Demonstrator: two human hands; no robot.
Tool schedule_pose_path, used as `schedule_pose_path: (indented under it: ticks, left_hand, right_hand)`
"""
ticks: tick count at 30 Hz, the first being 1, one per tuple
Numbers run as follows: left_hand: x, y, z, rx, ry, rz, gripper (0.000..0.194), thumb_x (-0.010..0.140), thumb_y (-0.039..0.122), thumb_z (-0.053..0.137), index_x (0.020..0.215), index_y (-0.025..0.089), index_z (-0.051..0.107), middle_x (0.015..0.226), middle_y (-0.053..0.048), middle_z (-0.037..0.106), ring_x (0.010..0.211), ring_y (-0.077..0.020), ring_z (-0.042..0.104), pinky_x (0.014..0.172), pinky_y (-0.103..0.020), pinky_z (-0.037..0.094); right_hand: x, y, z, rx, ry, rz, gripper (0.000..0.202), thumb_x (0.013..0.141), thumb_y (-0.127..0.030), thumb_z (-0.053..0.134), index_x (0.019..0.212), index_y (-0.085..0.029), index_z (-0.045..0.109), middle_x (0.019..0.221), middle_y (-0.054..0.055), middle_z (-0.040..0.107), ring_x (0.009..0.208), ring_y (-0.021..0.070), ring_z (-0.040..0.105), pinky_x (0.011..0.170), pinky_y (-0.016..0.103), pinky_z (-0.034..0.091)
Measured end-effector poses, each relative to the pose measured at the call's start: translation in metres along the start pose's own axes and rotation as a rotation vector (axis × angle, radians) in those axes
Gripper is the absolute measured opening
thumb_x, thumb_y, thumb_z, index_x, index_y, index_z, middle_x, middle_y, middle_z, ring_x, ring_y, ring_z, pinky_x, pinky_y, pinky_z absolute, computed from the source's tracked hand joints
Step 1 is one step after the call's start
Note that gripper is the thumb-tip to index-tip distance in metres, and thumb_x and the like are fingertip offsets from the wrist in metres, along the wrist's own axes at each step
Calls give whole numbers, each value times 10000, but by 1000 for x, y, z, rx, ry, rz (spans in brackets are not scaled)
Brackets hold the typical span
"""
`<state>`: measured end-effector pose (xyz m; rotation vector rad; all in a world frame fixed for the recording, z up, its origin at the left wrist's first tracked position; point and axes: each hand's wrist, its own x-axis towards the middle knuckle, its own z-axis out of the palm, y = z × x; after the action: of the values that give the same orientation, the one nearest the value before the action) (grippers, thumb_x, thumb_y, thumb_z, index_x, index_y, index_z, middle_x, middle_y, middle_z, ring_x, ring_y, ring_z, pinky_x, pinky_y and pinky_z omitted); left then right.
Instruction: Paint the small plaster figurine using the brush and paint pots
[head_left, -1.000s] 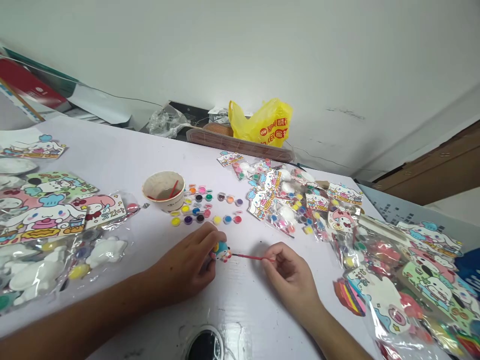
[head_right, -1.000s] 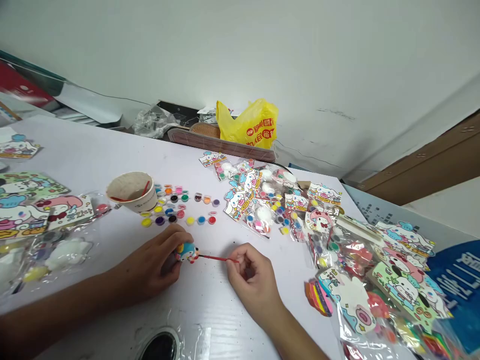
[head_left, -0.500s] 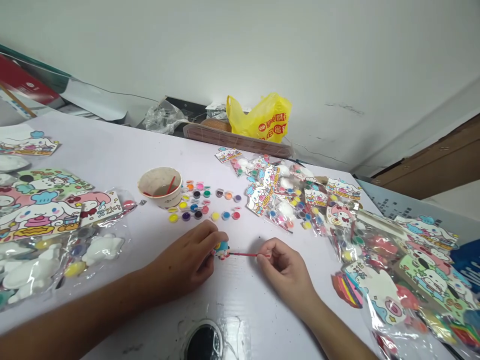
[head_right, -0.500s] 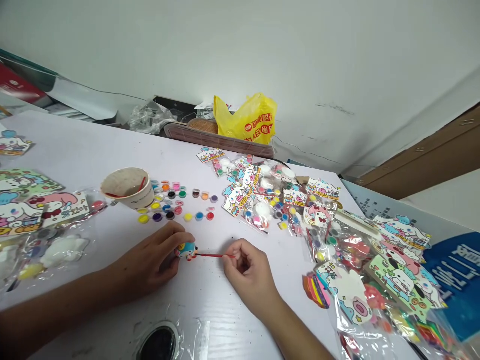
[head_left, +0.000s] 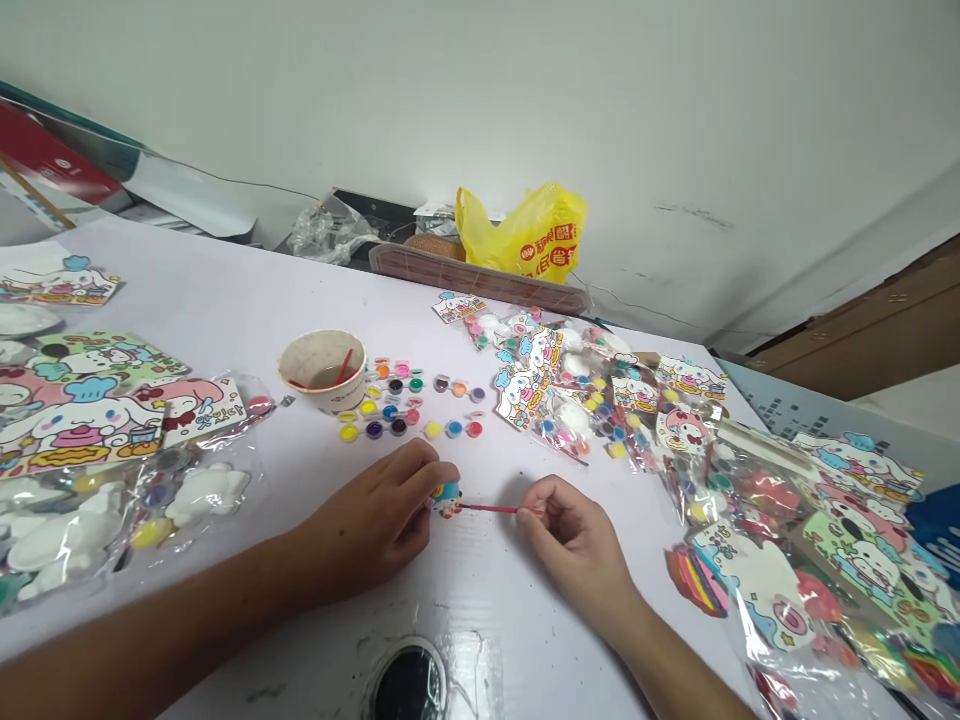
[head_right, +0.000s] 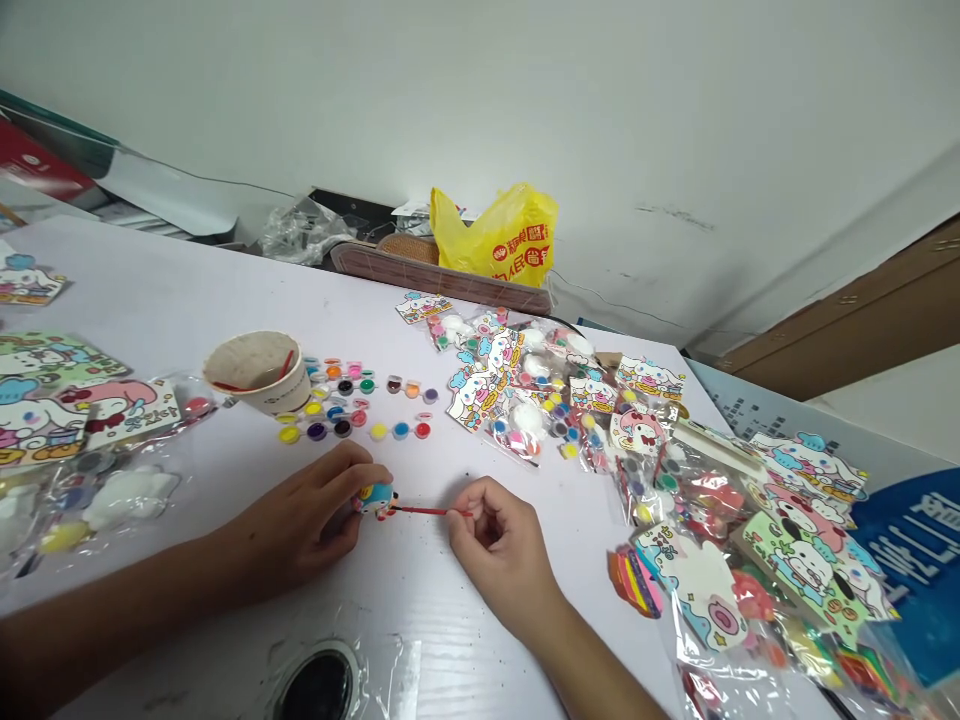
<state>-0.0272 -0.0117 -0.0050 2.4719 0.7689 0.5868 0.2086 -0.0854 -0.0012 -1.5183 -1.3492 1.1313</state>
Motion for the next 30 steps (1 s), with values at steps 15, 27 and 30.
schedule_pose_path:
  ticks: [15, 27, 30]
  left_hand:
    - [-1, -2, 4, 30, 22, 22, 472, 699, 25, 456, 1133, 209, 465, 1037, -51, 491, 894, -186, 531, 786, -309, 490]
    - [-1, 0, 4, 90, 19, 70, 506, 654, 19, 471, 1120, 212, 434, 1018, -46, 477, 867, -187, 507, 769, -305, 471]
    - [-3, 3, 6, 174, 23, 104, 506, 651, 22, 472, 1122, 205, 449, 1012, -54, 490, 855, -196, 486, 769, -322, 460]
  right_hand:
    - [-1, -2, 0, -25, 0, -2, 153, 847, -295, 607, 749, -199, 539, 612, -47, 418, 562, 119, 359, 517, 242, 297]
    - [-2, -6, 2, -35, -40, 13, 146, 817, -256, 609, 718, -201, 517, 593, -56, 406, 545, 113, 346, 506, 239, 283]
    - [-2, -7, 2, -53, -43, 19, 139, 809, -236, 607, 714, -202, 511, 604, -49, 427, 557, 115, 364, 513, 238, 294]
